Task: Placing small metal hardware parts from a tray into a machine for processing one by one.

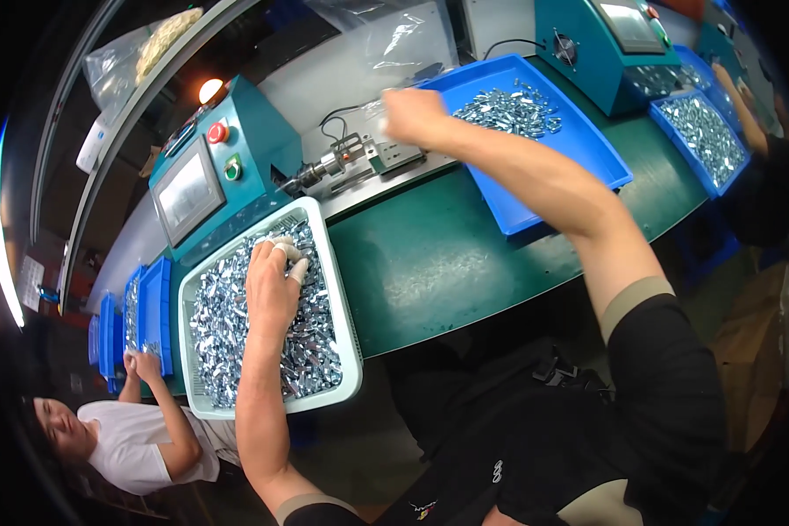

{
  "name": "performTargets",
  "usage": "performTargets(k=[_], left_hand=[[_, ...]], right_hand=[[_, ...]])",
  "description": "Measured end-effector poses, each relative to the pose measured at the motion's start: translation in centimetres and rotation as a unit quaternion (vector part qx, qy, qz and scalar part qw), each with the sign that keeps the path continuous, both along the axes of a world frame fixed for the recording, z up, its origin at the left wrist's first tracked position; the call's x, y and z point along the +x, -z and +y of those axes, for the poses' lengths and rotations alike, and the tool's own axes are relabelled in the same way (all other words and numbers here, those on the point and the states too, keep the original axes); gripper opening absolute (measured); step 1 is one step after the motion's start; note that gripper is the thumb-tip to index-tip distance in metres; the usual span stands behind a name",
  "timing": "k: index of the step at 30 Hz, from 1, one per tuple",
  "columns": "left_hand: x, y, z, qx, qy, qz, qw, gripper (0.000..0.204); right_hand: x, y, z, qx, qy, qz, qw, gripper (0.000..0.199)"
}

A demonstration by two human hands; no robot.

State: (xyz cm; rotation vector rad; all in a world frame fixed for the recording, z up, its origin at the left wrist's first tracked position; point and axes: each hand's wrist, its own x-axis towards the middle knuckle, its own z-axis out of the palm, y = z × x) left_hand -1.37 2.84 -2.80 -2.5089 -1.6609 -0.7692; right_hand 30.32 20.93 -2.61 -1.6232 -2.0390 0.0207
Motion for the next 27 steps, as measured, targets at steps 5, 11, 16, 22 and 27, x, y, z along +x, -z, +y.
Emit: performTargets(k=[5, 11, 16, 22, 27], left_hand=[[1.0, -1.0, -0.1, 0.059, 0.046, -0.024, 0.997, 0.019], [1.9, -1.5, -0.7, 0.031, 0.059, -0.072, 0.995, 0.015], [2.3, -1.6, -1.5, 0.025, 0.073, -0.124, 0.989, 0.018], [2.9, -1.9, -1.5, 0.030, 0.082, -0.167, 0.982, 0.019], [2.4, -2.2, -1.8, 0.020, 0.066, -0.185, 0.980, 0.019]], right_hand=[[11.9, 2.3, -1.5, -0.074, 0.119, -0.149, 0.979, 0.044], [9.0, 2.4, -5.2, -0.038, -0.078, 0.135, 0.987, 0.041], [-3.9, 3.3, -11.3, -0.233, -0.328, 0.397, 0.825, 0.038], [-10.1, 5.2, -14.0, -0.295, -0.359, 0.598, 0.653, 0.030], [-10.3, 3.9, -13.7, -0.290, -0.316, 0.628, 0.649, 0.025]])
